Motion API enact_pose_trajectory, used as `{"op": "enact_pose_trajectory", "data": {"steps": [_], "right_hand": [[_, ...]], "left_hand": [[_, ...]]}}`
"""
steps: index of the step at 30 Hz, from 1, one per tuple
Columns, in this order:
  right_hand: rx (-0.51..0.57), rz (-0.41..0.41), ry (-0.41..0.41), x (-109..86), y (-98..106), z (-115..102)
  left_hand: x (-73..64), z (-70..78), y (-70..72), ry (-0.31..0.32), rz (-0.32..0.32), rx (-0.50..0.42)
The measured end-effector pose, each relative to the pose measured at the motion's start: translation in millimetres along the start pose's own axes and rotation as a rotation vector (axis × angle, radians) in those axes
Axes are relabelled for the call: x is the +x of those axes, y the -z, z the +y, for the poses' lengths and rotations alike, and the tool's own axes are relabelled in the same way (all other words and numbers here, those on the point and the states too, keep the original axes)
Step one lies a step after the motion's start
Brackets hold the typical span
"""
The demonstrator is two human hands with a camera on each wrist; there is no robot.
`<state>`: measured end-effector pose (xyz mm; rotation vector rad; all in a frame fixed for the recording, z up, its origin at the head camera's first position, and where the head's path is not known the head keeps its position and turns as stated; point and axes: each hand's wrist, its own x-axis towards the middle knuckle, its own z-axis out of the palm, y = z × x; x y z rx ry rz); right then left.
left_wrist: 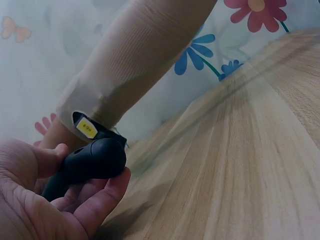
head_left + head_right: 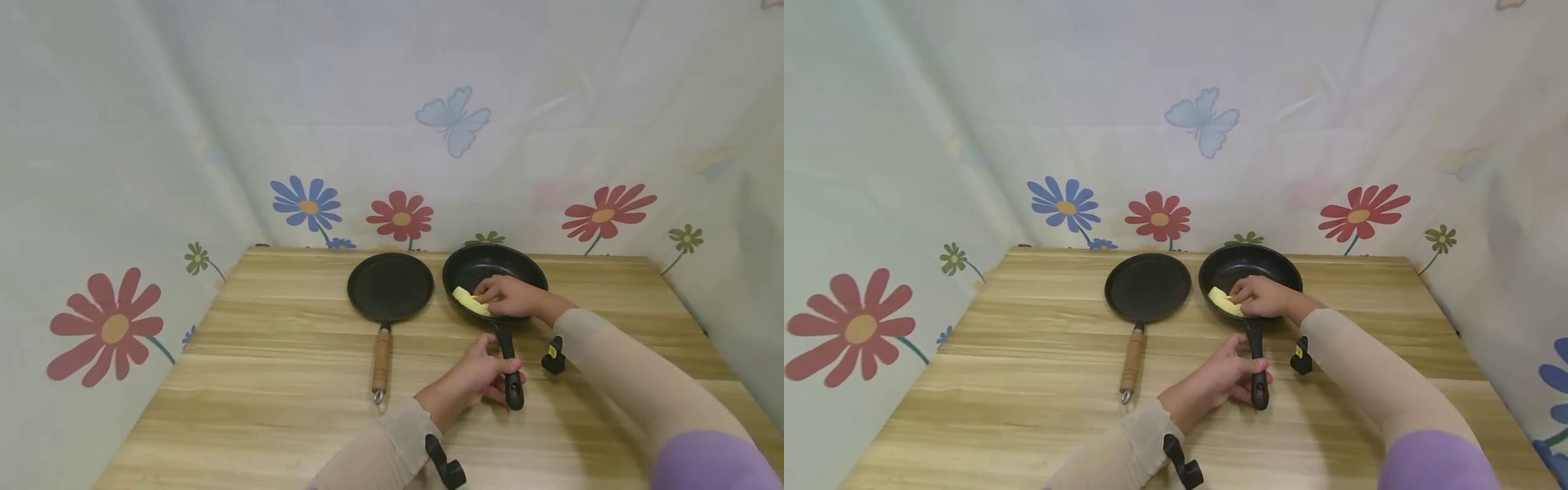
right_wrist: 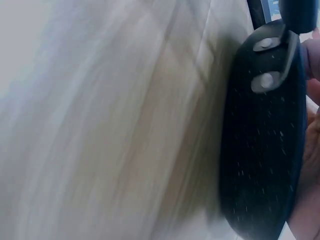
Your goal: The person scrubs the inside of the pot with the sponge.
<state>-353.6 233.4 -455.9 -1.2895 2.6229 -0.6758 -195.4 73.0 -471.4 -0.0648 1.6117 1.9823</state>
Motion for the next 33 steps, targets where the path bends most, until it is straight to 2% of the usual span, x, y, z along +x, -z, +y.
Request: {"op": "enact_pose_trajectory", "data": {"steps": [7, 16, 20, 26, 33], "right_hand": [[0.061, -0.032, -0.032, -11.5, 8.4, -3.0], [0.123, -0.01, -0.052, -17.1, 9.9, -2.8], [0.086, 0.027, -0.054, -13.4, 5.5, -5.9], [0.003, 0.094, -0.043, 7.6, -6.3, -11.1], [-0.129, 0.157, -0.164, 28.8, -13.2, -15.0]], "left_hand": [[1.7, -1.0, 1.0, -0.014, 0.025, 0.007], [1.5, 1.5, -0.9, 0.002, 0.02, 0.032], [1.4, 1.8, -0.5, 0.002, 0.023, 0.045], [-1.0, 2.4, 1.4, 0.014, 0.004, 0.047], [-2.8, 2.1, 3.8, 0.021, -0.035, 0.04]]}}
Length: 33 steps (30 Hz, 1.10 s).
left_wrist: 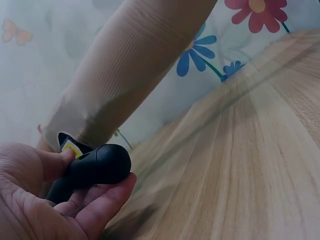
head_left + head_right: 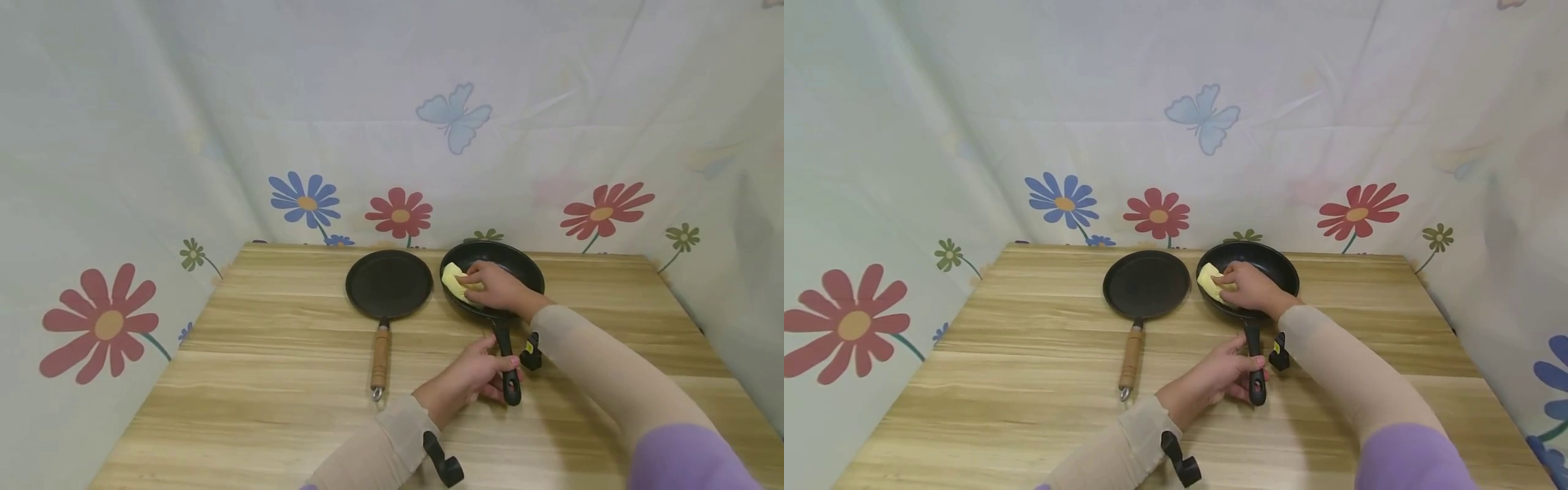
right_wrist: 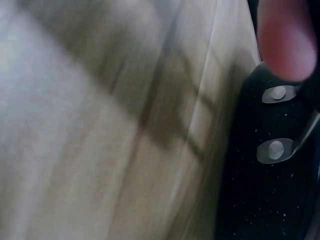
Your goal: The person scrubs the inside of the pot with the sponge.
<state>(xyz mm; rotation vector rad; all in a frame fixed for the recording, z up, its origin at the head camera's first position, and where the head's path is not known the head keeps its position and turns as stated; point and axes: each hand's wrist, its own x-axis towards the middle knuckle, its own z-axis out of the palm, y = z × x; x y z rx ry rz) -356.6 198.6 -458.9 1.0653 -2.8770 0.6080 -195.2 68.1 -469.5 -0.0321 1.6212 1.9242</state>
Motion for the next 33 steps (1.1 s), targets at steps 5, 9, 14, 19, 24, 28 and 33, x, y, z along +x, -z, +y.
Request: {"op": "enact_pose_trajectory", "data": {"steps": [5, 9, 14, 19, 24, 28, 33], "right_hand": [[-0.138, 0.035, 0.012, 8.6, -1.1, 2.0], [-0.267, 0.061, 0.047, 12.4, -1.3, 9.4], [-0.456, 0.061, 0.06, 15.7, 0.4, 20.5], [-0.559, 0.071, 0.064, 16.2, 5.9, 25.3], [-0.602, 0.077, 0.065, 17.5, 11.6, 27.6], [-0.609, 0.085, 0.034, 16.5, 15.6, 33.9], [-0.627, 0.072, 0.011, 12.6, 23.1, 45.5]], "left_hand": [[-0.6, -1.2, 0.3, -0.021, 0.012, -0.009], [-0.5, -3.1, -2.5, -0.04, 0.027, -0.009], [-1.1, -5.1, -5.4, -0.033, 0.061, -0.019], [-2.1, -4.1, -6.1, -0.017, 0.085, -0.014], [-3.5, -2.0, -6.2, -0.023, 0.104, 0.0], [-4.1, -1.3, -7.0, -0.031, 0.117, 0.003], [-4.0, -0.7, -8.7, -0.037, 0.142, 0.003]]}}
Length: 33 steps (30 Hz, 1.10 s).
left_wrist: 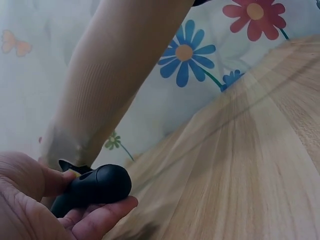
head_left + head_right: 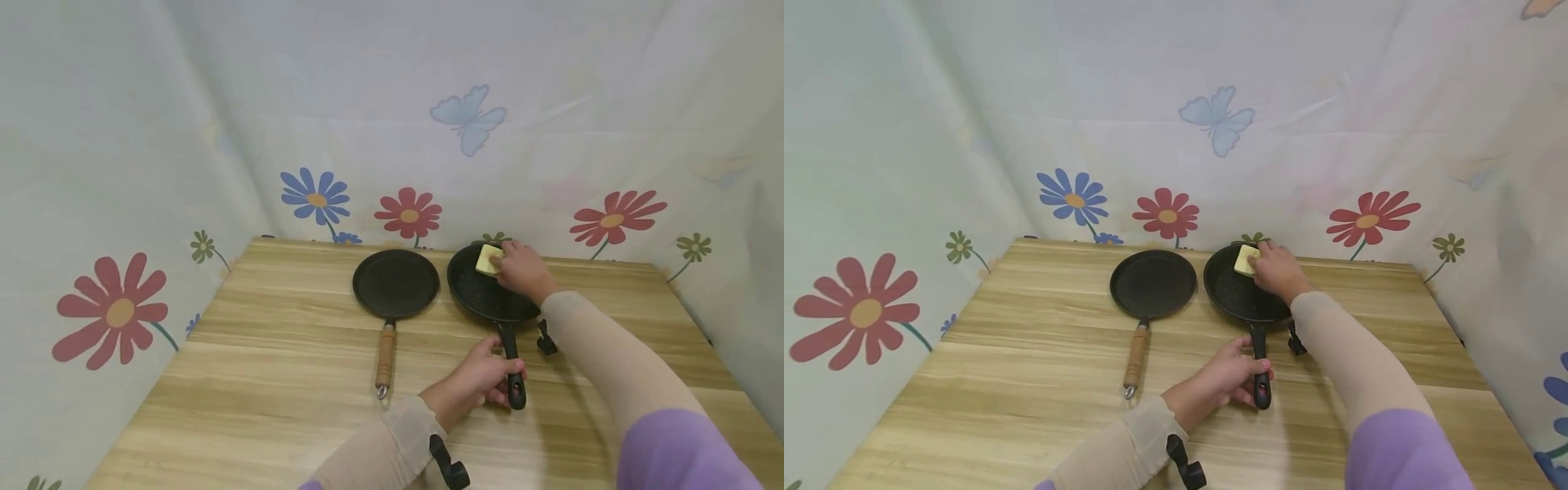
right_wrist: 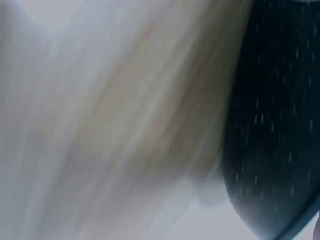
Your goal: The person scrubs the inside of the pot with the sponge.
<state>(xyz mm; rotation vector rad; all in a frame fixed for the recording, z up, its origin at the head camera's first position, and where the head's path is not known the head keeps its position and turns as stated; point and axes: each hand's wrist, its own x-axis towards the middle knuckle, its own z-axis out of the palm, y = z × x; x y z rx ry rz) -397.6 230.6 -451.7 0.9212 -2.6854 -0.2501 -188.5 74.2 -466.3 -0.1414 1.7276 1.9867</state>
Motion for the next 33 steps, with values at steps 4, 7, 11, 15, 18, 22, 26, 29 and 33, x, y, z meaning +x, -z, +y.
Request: {"op": "enact_pose_trajectory", "data": {"steps": [4, 7, 11, 15, 18, 22, 26, 29, 33], "right_hand": [[-0.027, -0.044, -0.012, -6.0, 5.5, 7.0], [-0.043, -0.05, -0.017, -9.7, 6.8, 9.8], [-0.044, -0.074, -0.028, -13.0, 10.4, 9.6], [-0.04, -0.109, -0.04, -14.3, 16.5, 10.4], [-0.045, -0.142, -0.039, -15.2, 23.2, 12.7], [-0.04, -0.189, -0.025, -16.7, 31.1, 16.6], [-0.007, -0.227, -0.017, -18.1, 38.1, 18.9], [0.004, -0.256, -0.019, -19.9, 41.4, 21.0], [0.019, -0.286, -0.016, -22.9, 46.4, 22.9]], "left_hand": [[-2.1, 2.6, -0.5, 0.005, 0.018, 0.013], [-2.8, 4.2, -0.2, 0.006, 0.02, 0.022], [-3.8, 4.2, -0.8, 0.006, 0.022, 0.02], [-4.2, 3.9, -1.6, 0.002, 0.029, 0.014], [-3.9, 3.9, -2.3, 0.0, 0.035, 0.012], [-3.0, 3.5, -3.8, -0.002, 0.051, -0.002], [-3.2, 3.5, -4.1, -0.002, 0.065, -0.017], [-3.2, 3.2, -4.3, -0.002, 0.07, -0.018], [-3.0, 2.9, -4.9, 0.001, 0.075, -0.018]]}}
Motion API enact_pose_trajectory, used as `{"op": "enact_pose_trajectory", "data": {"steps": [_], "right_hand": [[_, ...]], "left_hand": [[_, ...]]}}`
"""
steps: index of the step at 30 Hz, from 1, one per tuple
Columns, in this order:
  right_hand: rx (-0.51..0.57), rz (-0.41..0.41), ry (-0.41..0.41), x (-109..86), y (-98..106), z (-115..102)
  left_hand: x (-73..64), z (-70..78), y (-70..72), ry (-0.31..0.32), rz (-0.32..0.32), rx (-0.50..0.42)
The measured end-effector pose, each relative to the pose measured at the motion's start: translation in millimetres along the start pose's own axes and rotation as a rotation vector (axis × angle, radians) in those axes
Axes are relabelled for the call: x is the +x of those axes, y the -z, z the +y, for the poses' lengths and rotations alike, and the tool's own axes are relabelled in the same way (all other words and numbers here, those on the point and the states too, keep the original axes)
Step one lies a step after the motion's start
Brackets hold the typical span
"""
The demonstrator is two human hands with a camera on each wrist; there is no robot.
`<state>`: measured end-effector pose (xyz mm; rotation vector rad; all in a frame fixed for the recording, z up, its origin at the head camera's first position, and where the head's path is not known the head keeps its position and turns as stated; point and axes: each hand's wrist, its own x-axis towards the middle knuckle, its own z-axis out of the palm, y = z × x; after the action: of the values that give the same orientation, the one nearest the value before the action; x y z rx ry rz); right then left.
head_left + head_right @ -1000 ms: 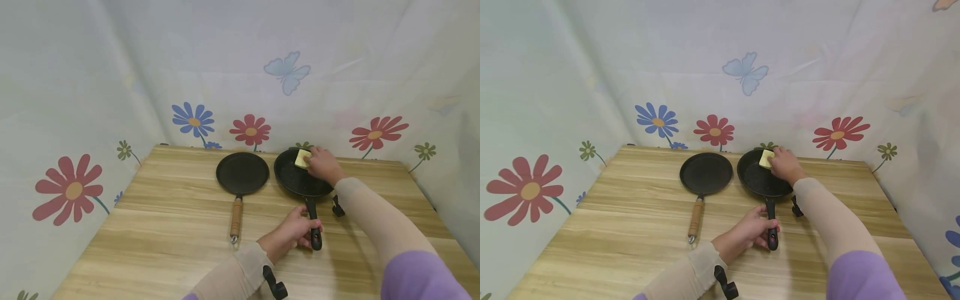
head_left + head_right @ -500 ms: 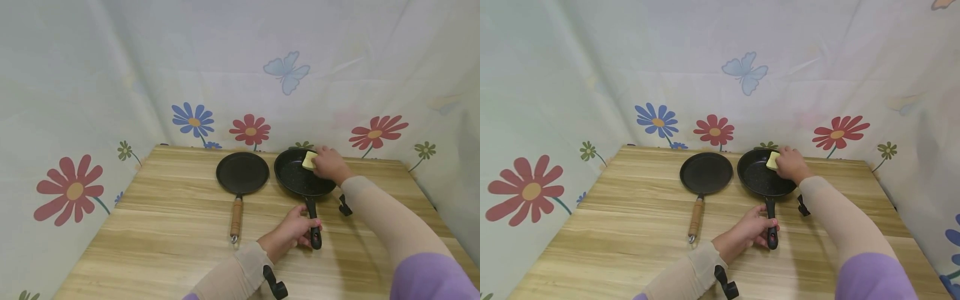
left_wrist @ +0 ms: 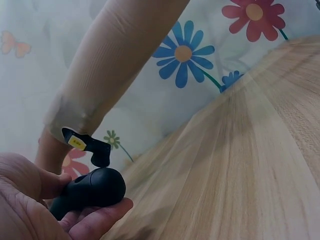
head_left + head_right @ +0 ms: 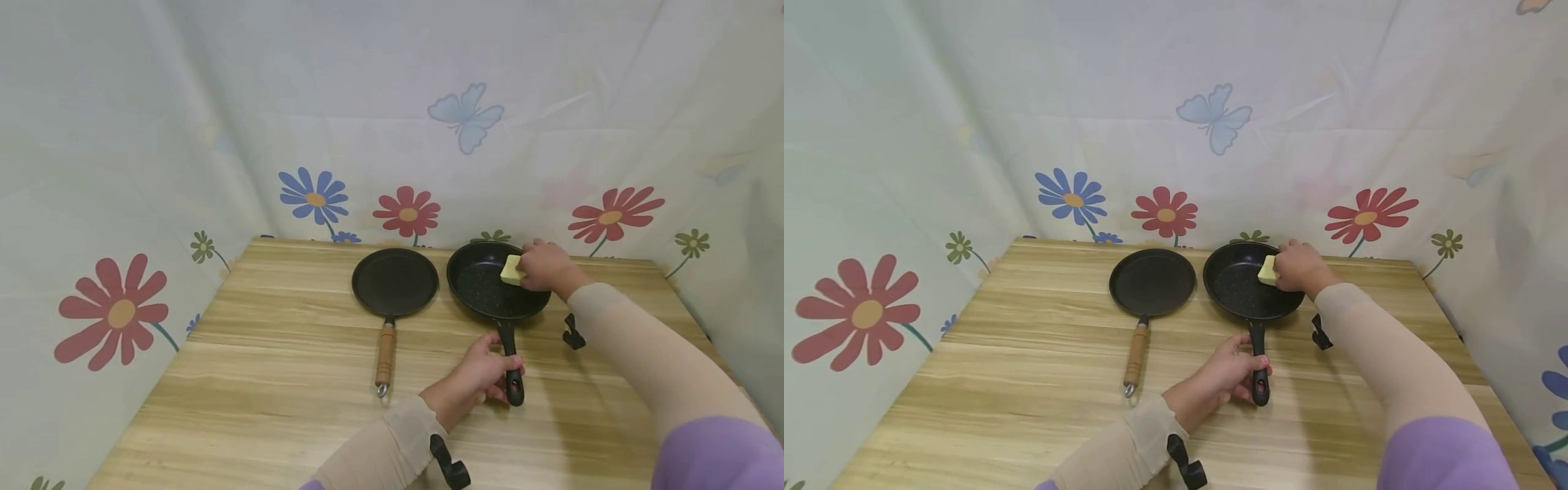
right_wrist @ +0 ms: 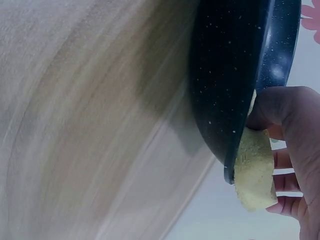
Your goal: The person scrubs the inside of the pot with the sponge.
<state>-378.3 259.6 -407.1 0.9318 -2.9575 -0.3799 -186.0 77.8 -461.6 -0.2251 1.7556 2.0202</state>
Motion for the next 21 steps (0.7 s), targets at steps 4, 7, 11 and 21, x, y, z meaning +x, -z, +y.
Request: {"op": "enact_pose_trajectory", "data": {"steps": [4, 7, 11, 21], "right_hand": [[0.019, -0.026, 0.011, -2.5, 5.3, 0.6], [0.011, -0.06, 0.019, -3.4, 7.9, 2.2], [0.008, -0.101, 0.021, -3.9, 8.9, 5.0], [0.05, -0.167, 0.065, -8.8, 10.9, 9.3]], "left_hand": [[0.9, 0.0, 0.3, 0.002, 0.004, -0.003], [1.8, 0.0, 0.5, 0.003, 0.006, -0.007], [2.0, 0.0, 0.4, 0.005, 0.009, -0.011], [2.0, -1.9, -1.8, 0.007, 0.023, -0.016]]}}
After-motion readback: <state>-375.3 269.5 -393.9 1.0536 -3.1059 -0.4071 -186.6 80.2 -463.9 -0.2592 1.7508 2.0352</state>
